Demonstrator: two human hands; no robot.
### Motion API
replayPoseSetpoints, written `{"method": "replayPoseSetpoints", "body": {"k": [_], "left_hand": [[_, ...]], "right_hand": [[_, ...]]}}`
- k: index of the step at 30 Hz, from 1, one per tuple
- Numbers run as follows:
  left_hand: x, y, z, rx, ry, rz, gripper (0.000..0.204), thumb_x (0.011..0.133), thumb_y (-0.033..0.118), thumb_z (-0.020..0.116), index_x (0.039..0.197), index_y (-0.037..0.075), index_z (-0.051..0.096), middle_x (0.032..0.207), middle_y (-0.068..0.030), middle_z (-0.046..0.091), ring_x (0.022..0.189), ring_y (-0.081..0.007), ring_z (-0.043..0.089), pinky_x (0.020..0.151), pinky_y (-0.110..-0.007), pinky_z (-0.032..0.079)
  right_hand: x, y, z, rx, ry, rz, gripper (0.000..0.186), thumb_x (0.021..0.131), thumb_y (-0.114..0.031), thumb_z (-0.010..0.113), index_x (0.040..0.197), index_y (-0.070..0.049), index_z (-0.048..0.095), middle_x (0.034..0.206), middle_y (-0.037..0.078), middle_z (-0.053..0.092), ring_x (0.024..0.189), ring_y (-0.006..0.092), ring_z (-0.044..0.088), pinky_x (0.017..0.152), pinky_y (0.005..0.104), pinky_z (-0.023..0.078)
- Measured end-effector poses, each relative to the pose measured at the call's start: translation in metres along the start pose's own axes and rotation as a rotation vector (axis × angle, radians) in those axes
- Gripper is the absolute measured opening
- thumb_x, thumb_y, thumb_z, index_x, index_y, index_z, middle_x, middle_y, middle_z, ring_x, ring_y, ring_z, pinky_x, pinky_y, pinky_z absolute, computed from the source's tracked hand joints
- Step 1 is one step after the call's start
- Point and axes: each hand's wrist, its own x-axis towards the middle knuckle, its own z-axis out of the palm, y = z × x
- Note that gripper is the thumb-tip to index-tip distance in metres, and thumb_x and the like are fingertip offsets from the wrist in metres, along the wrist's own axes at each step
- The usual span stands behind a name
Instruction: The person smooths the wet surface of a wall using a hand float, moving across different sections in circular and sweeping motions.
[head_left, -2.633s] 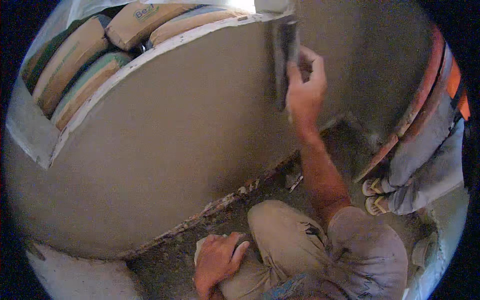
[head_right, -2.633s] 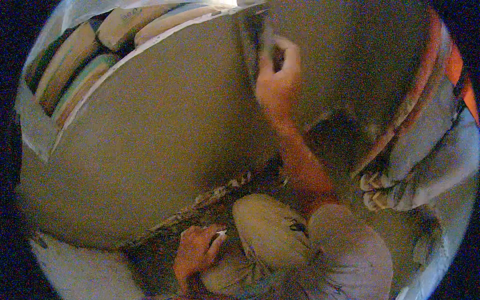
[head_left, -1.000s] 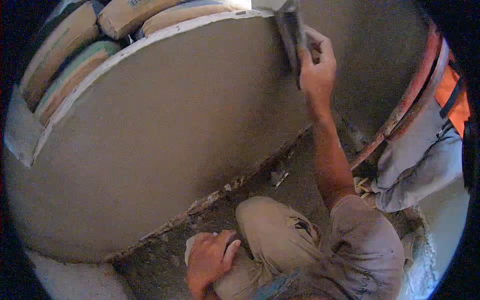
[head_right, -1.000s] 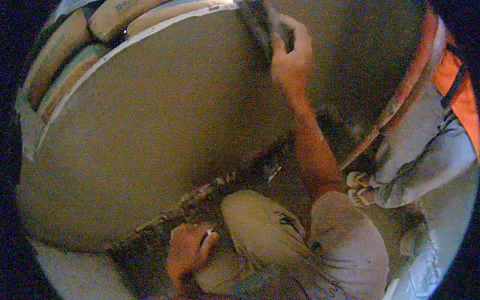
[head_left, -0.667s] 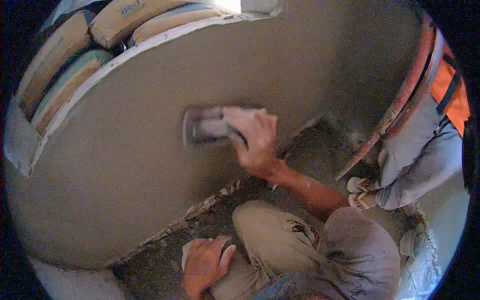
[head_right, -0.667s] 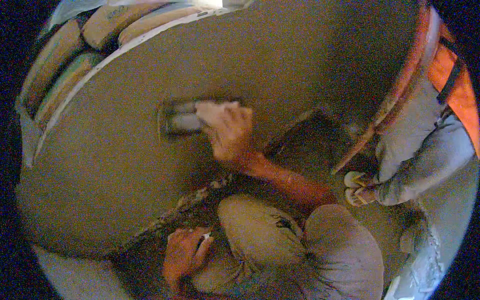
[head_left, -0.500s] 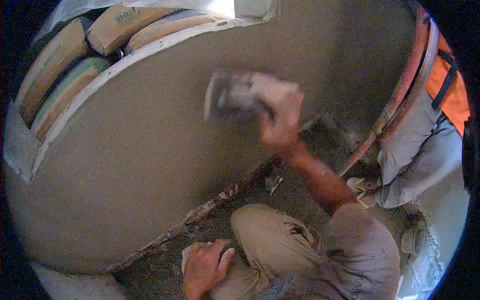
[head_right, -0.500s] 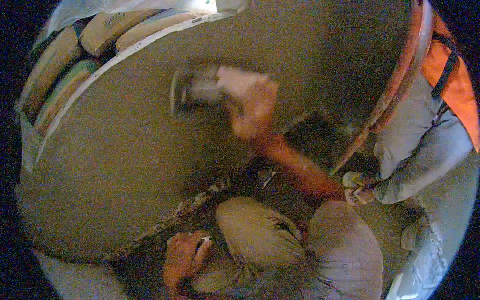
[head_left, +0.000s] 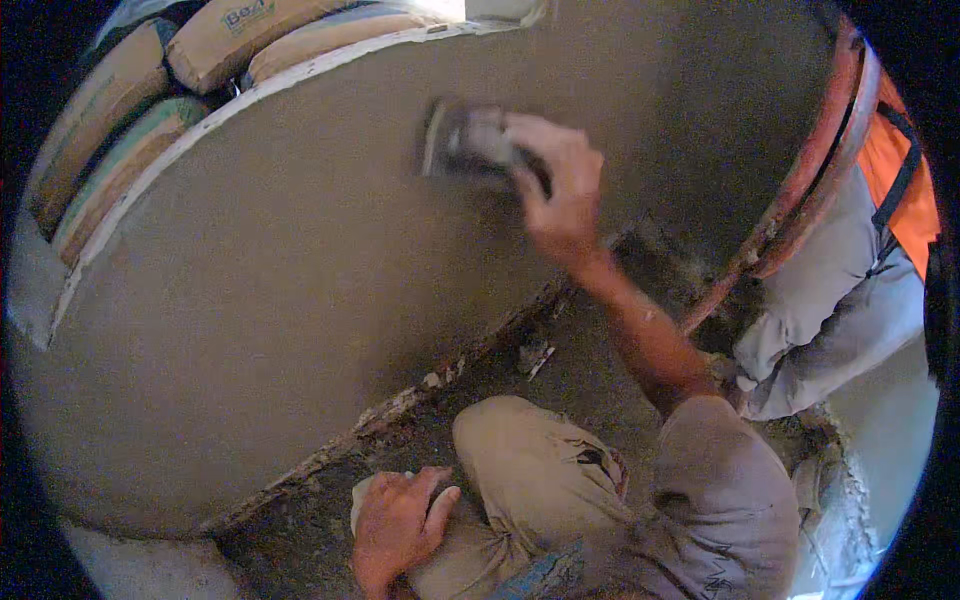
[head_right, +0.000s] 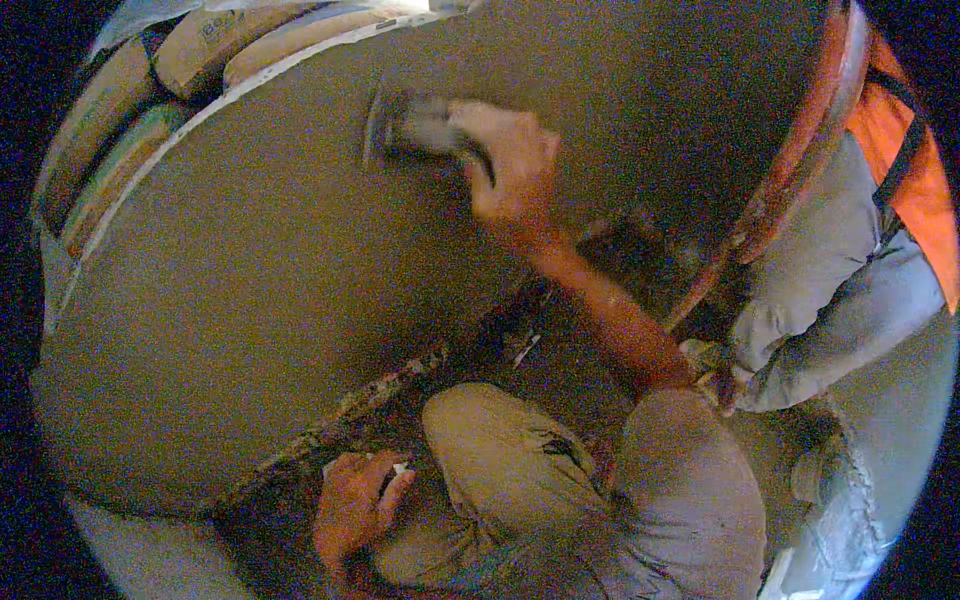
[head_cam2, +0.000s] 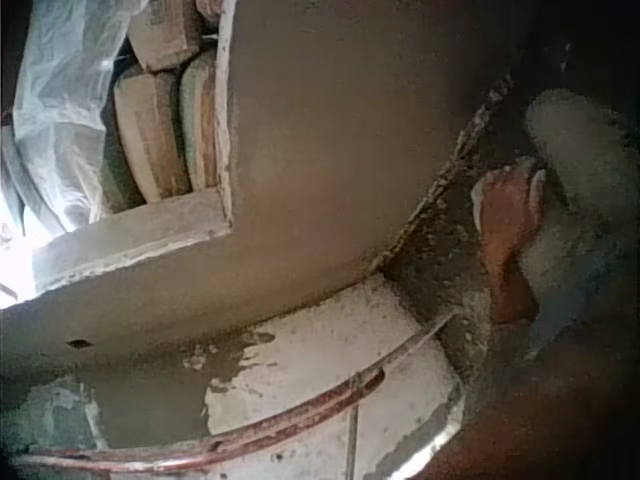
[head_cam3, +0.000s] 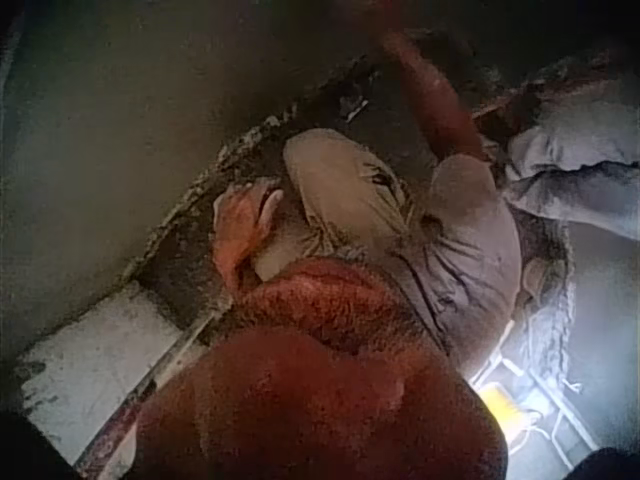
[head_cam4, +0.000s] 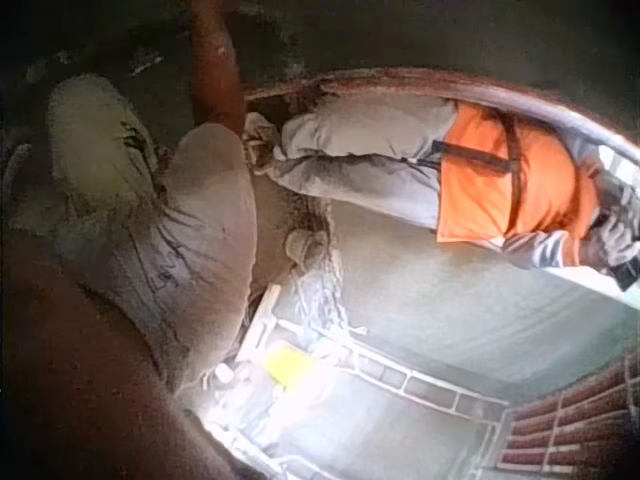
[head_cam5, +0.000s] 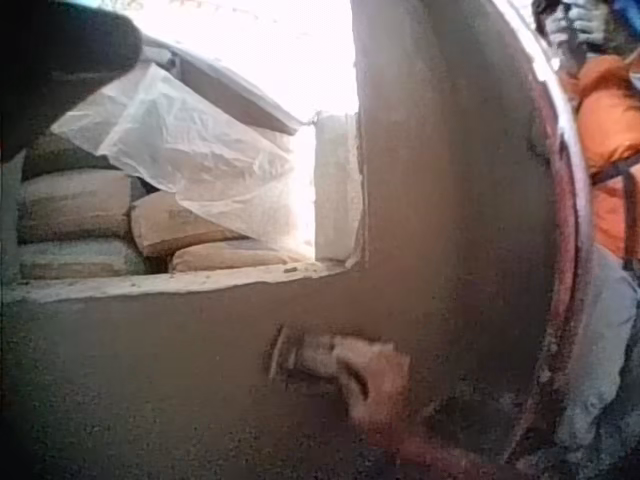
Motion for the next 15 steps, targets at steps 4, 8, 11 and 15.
{"method": "replayPoseSetpoints", "body": {"k": [4,8,11,15], "left_hand": [[-0.004,0.003,-0.002,-0.002,-0.009,-0.034,0.029,0.095,0.03,0.064,0.109,0.005,0.067,0.083,-0.02,0.07,0.083,-0.0376,0.067,0.084,-0.045,0.047],[-0.003,0.005,0.0,-0.017,0.0,-0.027,0.029,0.095,0.031,0.065,0.107,0.004,0.068,0.084,-0.0187,0.07,0.085,-0.0382,0.067,0.086,-0.045,0.046],[-0.002,0.007,-0.004,-0.044,0.027,-0.04,0.029,0.094,0.031,0.066,0.105,0.004,0.068,0.086,-0.0175,0.071,0.086,-0.038,0.067,0.085,-0.046,0.047],[-0.002,0.005,-0.001,-0.042,0.012,-0.041,0.031,0.094,0.034,0.065,0.109,0.007,0.068,0.09,-0.0173,0.071,0.087,-0.0391,0.066,0.084,-0.049,0.048]], "right_hand": [[-0.055,-0.036,0.013,0.048,-0.095,-0.067,0.035,0.085,-0.008,0.07,0.119,-0.011,0.065,0.127,0.009,0.069,0.113,0.0298,0.062,0.097,0.0446,0.042],[-0.024,-0.031,0.004,0.008,0.041,-0.135,0.034,0.087,-0.009,0.071,0.12,-0.009,0.065,0.127,0.01,0.068,0.114,0.0286,0.062,0.099,0.0447,0.041],[0.043,-0.015,0.003,0.016,0.224,-0.069,0.035,0.086,-0.005,0.071,0.121,-0.008,0.065,0.125,0.011,0.068,0.117,0.0308,0.06,0.103,0.0426,0.041],[0.077,-0.019,-0.003,0.109,0.17,0.022,0.036,0.086,-0.003,0.07,0.121,-0.009,0.065,0.125,0.01,0.068,0.118,0.0317,0.059,0.103,0.0397,0.042]]}}
